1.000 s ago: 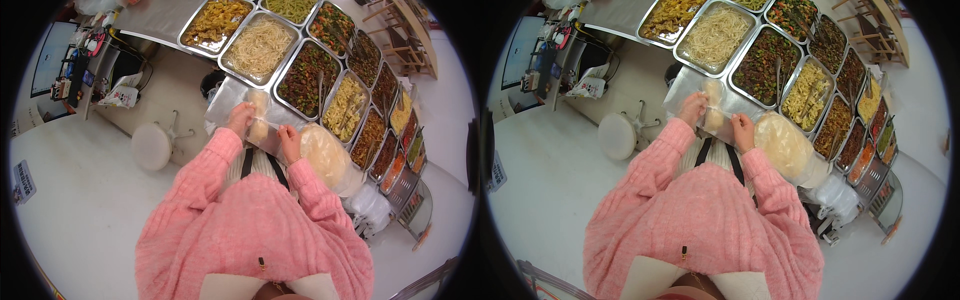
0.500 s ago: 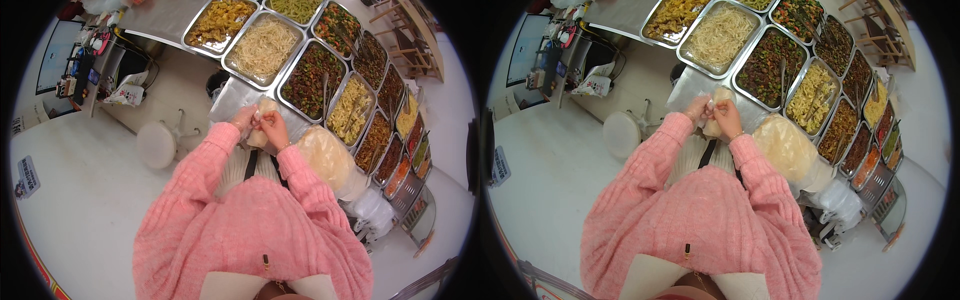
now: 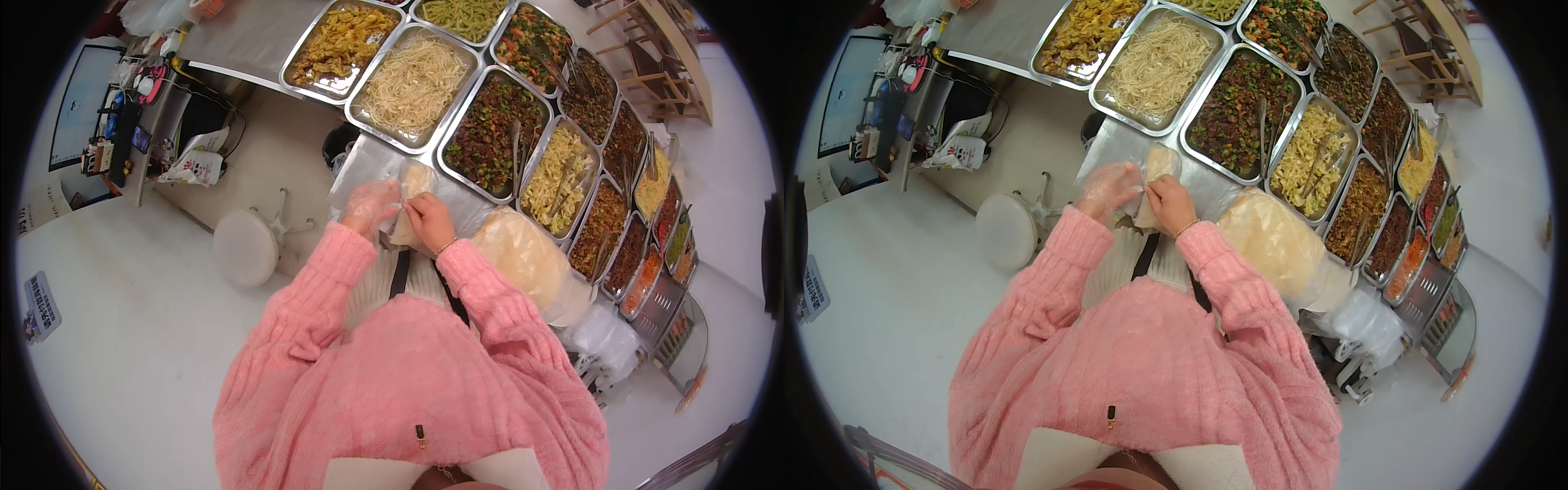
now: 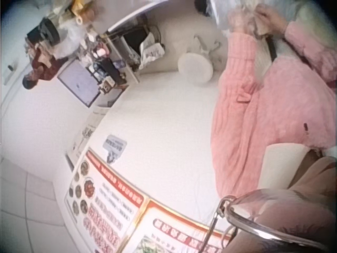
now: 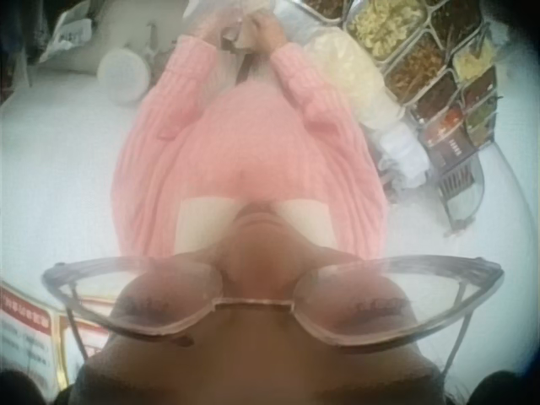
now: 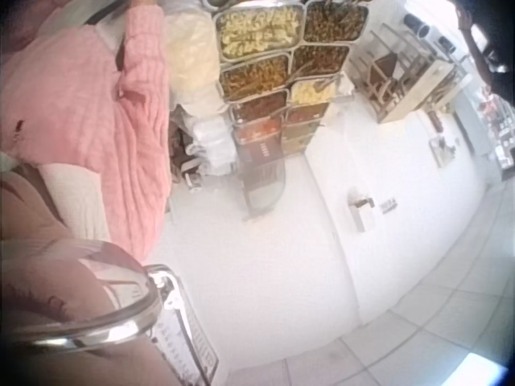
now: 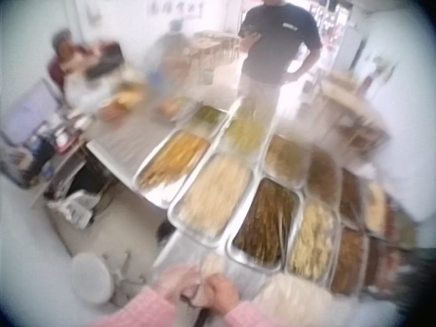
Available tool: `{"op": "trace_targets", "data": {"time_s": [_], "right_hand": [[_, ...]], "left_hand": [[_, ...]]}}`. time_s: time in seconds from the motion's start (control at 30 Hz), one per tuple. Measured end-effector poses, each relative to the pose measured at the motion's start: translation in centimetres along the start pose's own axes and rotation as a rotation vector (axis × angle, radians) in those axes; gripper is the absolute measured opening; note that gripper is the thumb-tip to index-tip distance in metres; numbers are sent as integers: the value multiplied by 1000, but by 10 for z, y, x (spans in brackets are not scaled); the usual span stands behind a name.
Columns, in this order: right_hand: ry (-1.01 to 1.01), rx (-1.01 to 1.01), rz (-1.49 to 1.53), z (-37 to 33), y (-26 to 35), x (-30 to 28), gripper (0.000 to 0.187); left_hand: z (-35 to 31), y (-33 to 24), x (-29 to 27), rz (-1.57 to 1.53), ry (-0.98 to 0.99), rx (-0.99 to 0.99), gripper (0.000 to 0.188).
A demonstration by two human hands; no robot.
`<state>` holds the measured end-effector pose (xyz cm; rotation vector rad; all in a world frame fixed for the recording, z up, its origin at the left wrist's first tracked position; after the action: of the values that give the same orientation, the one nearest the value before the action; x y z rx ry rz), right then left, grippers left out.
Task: The person assembles a food wrap by placing a thin flatbread on the counter, then using tongs to add various cooked vegetables and noodles from metal trays onto the bread. They roll the wrap, place it in a plastic bag, and add a spoon before handing it to a customer.
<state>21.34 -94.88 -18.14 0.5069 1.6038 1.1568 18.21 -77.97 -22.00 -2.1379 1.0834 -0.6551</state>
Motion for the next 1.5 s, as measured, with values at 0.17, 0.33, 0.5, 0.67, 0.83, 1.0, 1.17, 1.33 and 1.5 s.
{"op": "trace_targets", "data": {"time_s": [0.17, 0.33, 0.5, 0.67, 0.83, 1.0, 1.17, 1.33, 1.5], "right_hand": [[319, 431, 454, -1, -66, 9, 21], [404, 727, 928, -6, -88, 15, 21], [578, 694, 879, -1, -78, 12, 18], [626, 396, 199, 20, -68, -2, 18], [82, 84, -82, 21, -31, -20, 13], [-74, -156, -82, -2, -16, -22, 21], [3, -242, -106, -7, -23, -22, 24], [62, -362, -135, -4, -16, -24, 22], [116, -431, -126, -6, -11, -29, 20]], "left_hand": [[-3, -26, 53, 702, 634, 413, 22], [-14, -3, 78, 886, 632, 663, 20], [-26, -7, 81, 807, 569, 764, 9], [-12, -7, 78, 819, 545, 700, 10], [-7, -4, 80, 891, 523, 704, 11], [7, 7, 80, 905, 588, 515, 12], [20, 5, 101, 879, 919, 438, 14], [19, 5, 115, 1114, 909, 537, 7], [-4, -2, 118, 1139, 825, 848, 5]]}}
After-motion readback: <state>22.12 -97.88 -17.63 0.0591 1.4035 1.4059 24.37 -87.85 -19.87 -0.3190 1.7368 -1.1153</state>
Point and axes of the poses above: each hand's wrist, its own z-axis towards the middle knuckle, its own x-axis out of the palm, y = z × x, the point moved 10 cm from there along z, towards the middle knuckle
